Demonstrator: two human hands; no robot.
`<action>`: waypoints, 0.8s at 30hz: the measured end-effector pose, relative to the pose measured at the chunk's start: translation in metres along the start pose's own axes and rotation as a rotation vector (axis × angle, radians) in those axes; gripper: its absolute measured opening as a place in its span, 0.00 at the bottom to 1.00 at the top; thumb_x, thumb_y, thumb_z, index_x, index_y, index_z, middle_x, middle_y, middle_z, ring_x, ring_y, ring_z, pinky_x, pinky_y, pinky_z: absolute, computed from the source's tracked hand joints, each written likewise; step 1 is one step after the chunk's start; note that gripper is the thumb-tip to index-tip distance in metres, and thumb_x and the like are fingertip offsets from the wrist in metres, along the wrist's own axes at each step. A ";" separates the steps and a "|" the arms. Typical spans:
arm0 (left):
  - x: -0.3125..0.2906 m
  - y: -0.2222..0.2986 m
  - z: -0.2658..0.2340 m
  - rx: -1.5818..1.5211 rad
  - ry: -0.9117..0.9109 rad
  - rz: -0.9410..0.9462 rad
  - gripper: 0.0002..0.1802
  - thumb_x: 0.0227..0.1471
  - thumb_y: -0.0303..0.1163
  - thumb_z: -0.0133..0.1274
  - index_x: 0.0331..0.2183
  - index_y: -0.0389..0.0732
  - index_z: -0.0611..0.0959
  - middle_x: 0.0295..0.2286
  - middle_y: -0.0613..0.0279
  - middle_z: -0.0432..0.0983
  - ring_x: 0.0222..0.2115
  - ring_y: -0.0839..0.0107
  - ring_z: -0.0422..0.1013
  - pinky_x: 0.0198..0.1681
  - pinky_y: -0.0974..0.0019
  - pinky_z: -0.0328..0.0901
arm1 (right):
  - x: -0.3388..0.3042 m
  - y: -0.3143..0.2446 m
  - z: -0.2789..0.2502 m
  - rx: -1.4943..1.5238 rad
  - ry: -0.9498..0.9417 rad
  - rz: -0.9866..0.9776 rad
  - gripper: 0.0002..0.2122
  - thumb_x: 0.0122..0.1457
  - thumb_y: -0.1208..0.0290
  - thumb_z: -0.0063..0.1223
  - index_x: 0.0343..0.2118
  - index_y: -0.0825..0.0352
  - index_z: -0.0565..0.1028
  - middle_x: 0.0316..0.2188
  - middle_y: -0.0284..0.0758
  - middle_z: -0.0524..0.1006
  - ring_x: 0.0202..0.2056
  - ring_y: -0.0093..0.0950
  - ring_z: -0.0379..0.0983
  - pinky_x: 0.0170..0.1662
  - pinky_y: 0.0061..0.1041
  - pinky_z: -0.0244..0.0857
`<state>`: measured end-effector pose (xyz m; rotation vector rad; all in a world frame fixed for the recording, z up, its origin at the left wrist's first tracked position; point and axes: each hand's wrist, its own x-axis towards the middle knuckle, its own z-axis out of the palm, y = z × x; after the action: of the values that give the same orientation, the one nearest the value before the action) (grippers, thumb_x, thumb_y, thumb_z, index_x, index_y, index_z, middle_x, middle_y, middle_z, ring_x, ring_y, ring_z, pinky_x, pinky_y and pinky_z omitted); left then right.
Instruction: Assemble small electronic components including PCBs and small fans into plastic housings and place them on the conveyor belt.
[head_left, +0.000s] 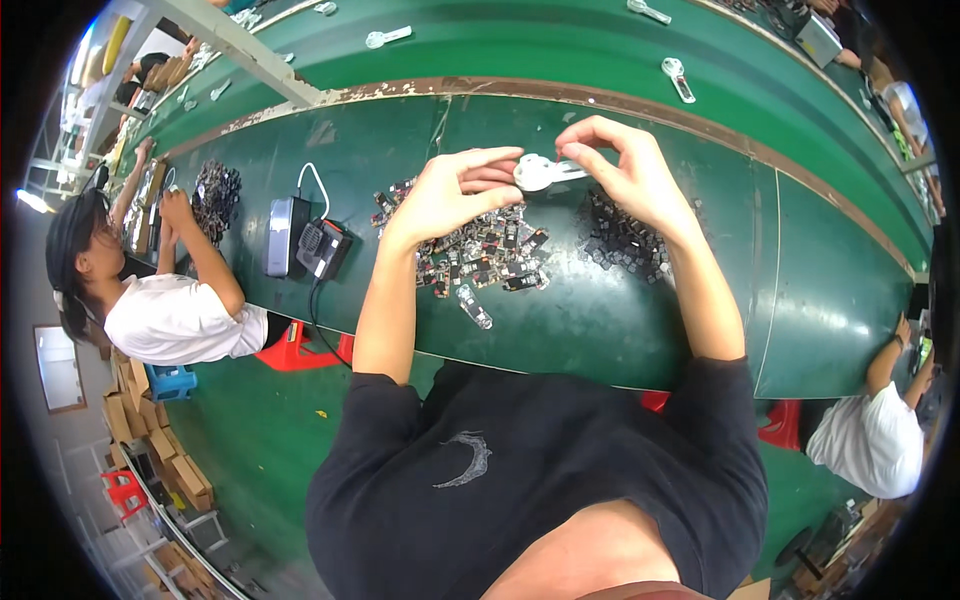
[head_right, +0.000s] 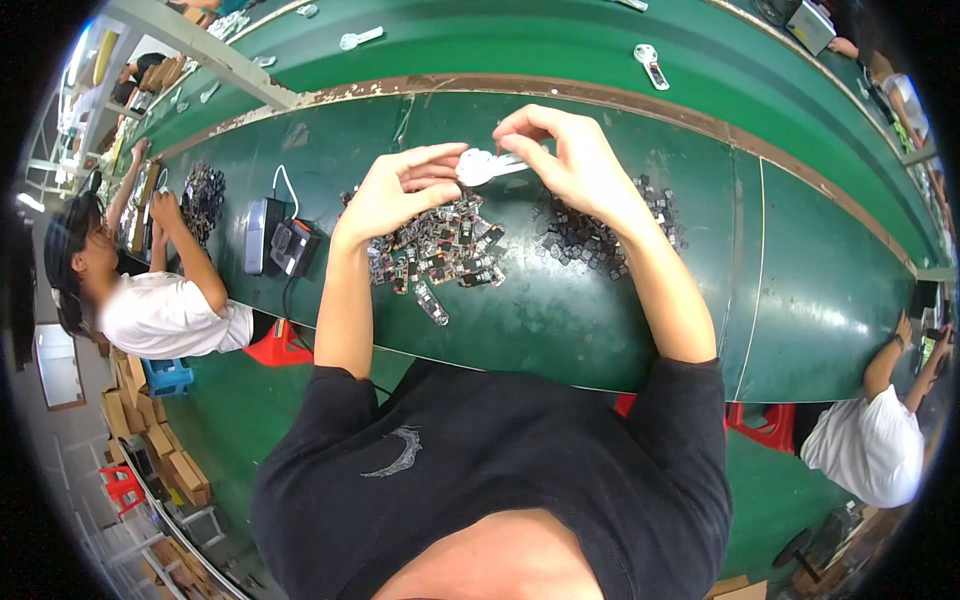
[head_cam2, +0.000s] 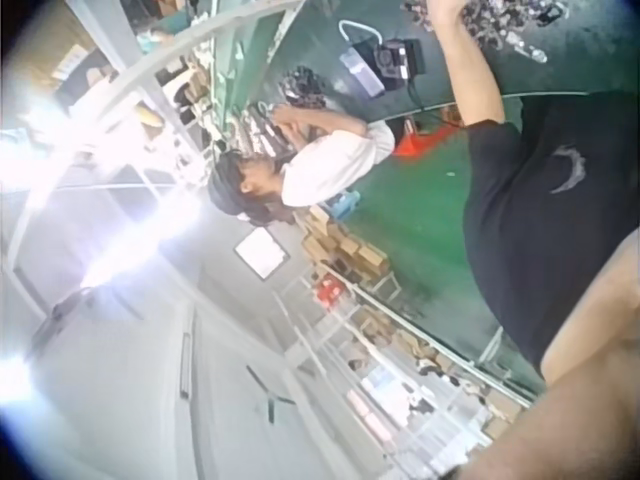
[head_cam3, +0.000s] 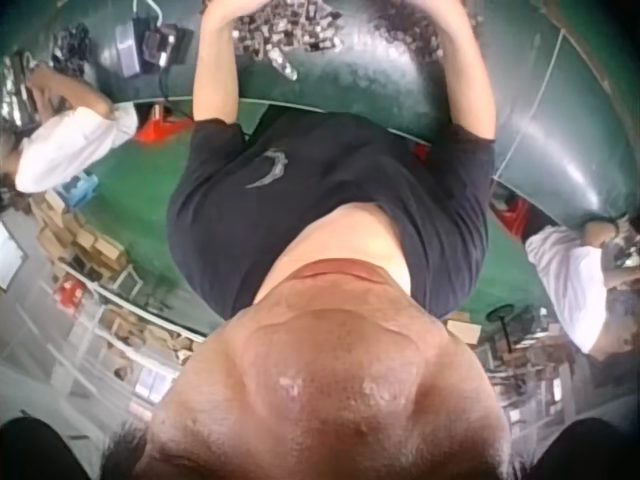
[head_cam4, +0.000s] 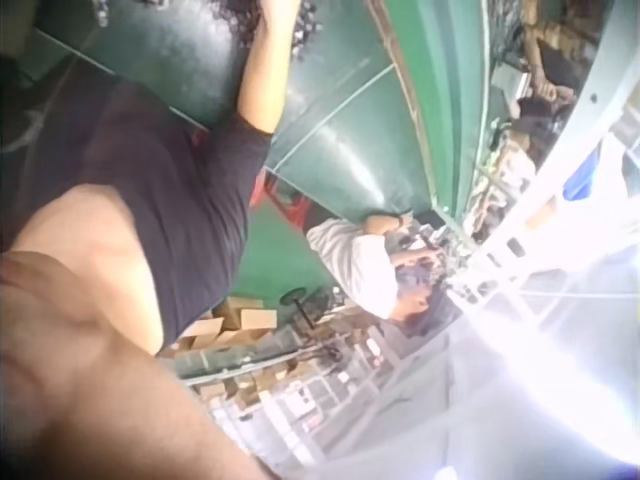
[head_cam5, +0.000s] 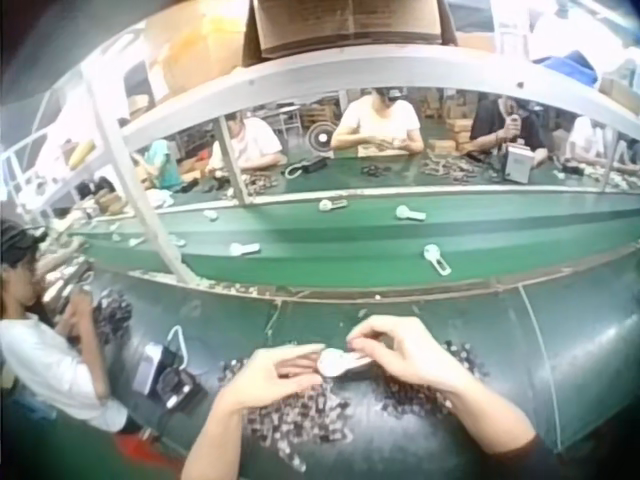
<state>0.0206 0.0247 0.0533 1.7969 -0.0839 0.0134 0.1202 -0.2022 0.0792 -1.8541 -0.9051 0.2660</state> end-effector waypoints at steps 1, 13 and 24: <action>0.000 -0.005 -0.002 0.067 0.029 -0.051 0.19 0.49 0.28 0.60 0.45 0.34 0.80 0.35 0.57 0.78 0.37 0.72 0.76 0.43 0.69 0.71 | -0.003 0.002 0.000 0.035 0.038 -0.039 0.08 0.56 0.72 0.56 0.36 0.70 0.77 0.33 0.33 0.79 0.37 0.22 0.73 0.44 0.24 0.66; 0.026 -0.029 0.001 0.655 0.184 -0.186 0.13 0.41 0.32 0.64 0.33 0.39 0.84 0.26 0.61 0.78 0.26 0.67 0.75 0.35 0.66 0.69 | -0.021 -0.003 -0.002 0.663 0.005 0.155 0.10 0.56 0.72 0.58 0.38 0.70 0.75 0.34 0.33 0.78 0.39 0.20 0.74 0.45 0.20 0.67; -0.006 -0.023 0.030 -1.057 -0.085 0.075 0.21 0.55 0.34 0.54 0.47 0.34 0.72 0.36 0.60 0.72 0.29 0.74 0.70 0.28 0.74 0.65 | -0.036 -0.028 0.011 0.212 0.144 0.074 0.09 0.57 0.75 0.55 0.40 0.70 0.75 0.31 0.30 0.77 0.34 0.16 0.72 0.39 0.18 0.66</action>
<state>0.0152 0.0010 0.0238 0.7374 -0.1794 -0.0473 0.0764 -0.2141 0.0904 -1.6888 -0.6832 0.2598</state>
